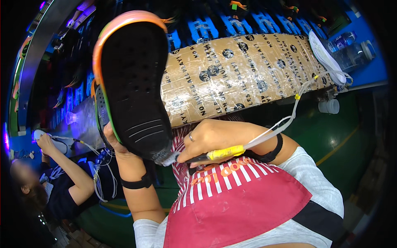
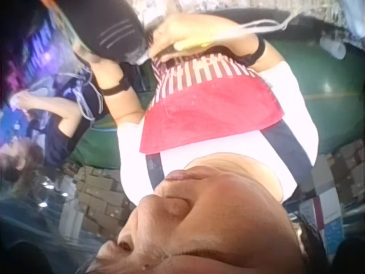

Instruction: Applying adhesive or treatment liquid to the soles of shoes using a brush and a gravity-fed dispenser on a manufacturing line.

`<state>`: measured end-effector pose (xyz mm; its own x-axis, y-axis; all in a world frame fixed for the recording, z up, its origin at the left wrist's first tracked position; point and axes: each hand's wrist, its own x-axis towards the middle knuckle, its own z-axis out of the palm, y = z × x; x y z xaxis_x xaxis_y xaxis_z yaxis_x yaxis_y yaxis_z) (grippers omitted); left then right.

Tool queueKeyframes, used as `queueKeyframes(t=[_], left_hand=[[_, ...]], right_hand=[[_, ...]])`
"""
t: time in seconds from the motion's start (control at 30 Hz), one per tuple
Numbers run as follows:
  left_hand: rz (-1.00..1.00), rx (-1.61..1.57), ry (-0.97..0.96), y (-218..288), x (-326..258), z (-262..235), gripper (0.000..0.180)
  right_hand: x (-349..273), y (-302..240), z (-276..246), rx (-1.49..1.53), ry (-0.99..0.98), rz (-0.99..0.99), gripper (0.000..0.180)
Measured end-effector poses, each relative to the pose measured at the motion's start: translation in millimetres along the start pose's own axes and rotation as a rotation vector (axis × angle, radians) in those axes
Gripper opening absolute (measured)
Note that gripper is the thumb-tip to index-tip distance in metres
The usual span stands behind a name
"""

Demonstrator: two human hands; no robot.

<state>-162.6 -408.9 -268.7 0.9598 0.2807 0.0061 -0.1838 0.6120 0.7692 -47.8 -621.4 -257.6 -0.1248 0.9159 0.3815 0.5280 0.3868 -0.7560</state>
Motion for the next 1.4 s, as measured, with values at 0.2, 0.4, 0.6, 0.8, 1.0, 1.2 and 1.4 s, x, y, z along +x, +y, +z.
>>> queueKeyframes(t=[0.2, 0.4, 0.6, 0.8, 1.0, 1.2, 1.4], left_hand=[[-0.245, -0.026, 0.003, 13, 11, 6, 0.057], [-0.468, -0.002, 0.156, 21, 13, 44, 0.039], [-0.691, 0.216, 0.172, 21, 32, 45, 0.034], [-0.802, 0.279, 0.112, 19, 36, 40, 0.038], [-0.880, 0.346, 0.119, 17, 39, 37, 0.040], [-0.913, 0.378, 0.067, 22, 39, 34, 0.041], [-0.973, 0.419, 0.239, 29, 32, 37, 0.043]], right_hand=[[2, -3, -1, 0.064, 0.093, -0.078, 0.023], [-1, -4, -3, 0.163, 0.060, -0.173, 0.027], [0, -6, 0, 0.001, 0.023, -0.089, 0.025], [-2, -7, -1, -0.033, 0.069, -0.120, 0.029], [-9, -7, 0, -0.044, -0.006, -0.071, 0.025], [-15, 0, 2, -0.257, 0.072, -0.069, 0.034], [-23, 2, 5, -0.111, 0.123, -0.076, 0.025]])
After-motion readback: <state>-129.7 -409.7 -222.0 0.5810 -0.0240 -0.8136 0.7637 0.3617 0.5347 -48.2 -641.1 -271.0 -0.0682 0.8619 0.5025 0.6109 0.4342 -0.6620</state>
